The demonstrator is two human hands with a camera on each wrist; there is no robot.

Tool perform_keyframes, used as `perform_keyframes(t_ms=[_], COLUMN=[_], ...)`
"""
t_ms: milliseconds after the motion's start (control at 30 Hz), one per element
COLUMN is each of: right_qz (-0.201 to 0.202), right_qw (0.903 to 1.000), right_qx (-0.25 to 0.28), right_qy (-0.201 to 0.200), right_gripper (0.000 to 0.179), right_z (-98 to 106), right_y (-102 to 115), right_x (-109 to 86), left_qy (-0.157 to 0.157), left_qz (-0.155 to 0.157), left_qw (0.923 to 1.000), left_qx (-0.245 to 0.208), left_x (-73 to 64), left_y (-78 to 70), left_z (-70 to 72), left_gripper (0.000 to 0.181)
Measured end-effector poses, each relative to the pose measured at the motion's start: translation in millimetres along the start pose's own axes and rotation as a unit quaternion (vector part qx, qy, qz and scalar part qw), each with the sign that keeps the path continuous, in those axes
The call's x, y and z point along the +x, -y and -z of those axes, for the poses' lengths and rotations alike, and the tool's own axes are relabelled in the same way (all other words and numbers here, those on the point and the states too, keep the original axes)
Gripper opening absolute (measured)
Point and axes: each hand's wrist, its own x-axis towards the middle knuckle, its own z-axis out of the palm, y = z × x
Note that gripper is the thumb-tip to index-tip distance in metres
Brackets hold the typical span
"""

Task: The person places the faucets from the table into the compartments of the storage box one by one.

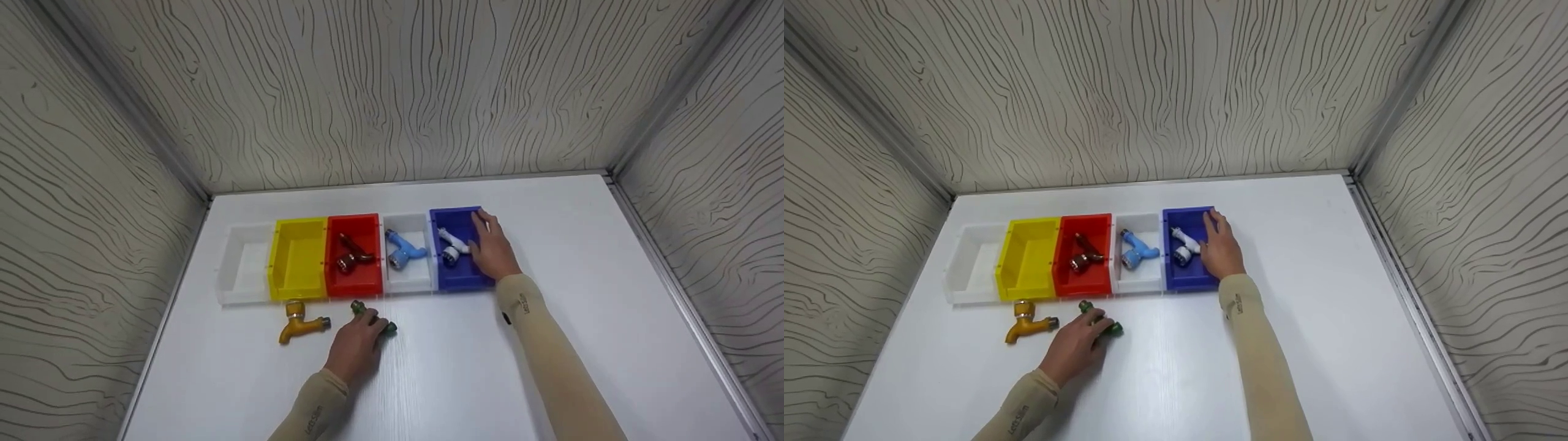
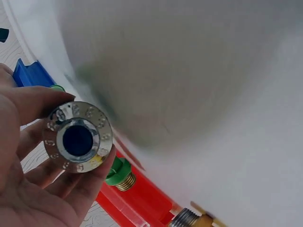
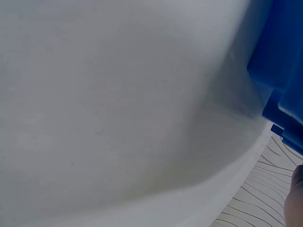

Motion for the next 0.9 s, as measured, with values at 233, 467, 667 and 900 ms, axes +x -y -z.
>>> perform_keyframes(t_ms=[233, 467, 667, 900], right_qz=[-0.002, -0.01, -0.016, -0.021], right_qw=[0.9999, 0.9998, 0.9997, 0.9996], right_qx=[-0.011, -0.006, -0.006, -0.001], right_qy=[0.006, 0.013, 0.019, 0.018], right_gripper=[0.066, 0.066, 0.067, 0.067], right_z=[1, 1, 1, 1], right_y=[0, 0, 1, 3], right_x=[0.5, -2.6, -3.3, -1.9], left_qy=[-0.02, -0.026, -0.033, -0.062], left_qz=[-0.015, -0.037, -0.032, -0.027], left_qw=[0.9996, 0.9986, 0.9983, 0.9965], left_qx=[0.013, 0.028, 0.036, 0.049], left_x=[2.2, 7.9, 17.7, 25.1], left_y=[-5.4, -7.3, -3.2, 10.4], left_z=[18.5, 42.4, 63.8, 85.2], left_gripper=[0.038, 0.039, 0.047, 0.047])
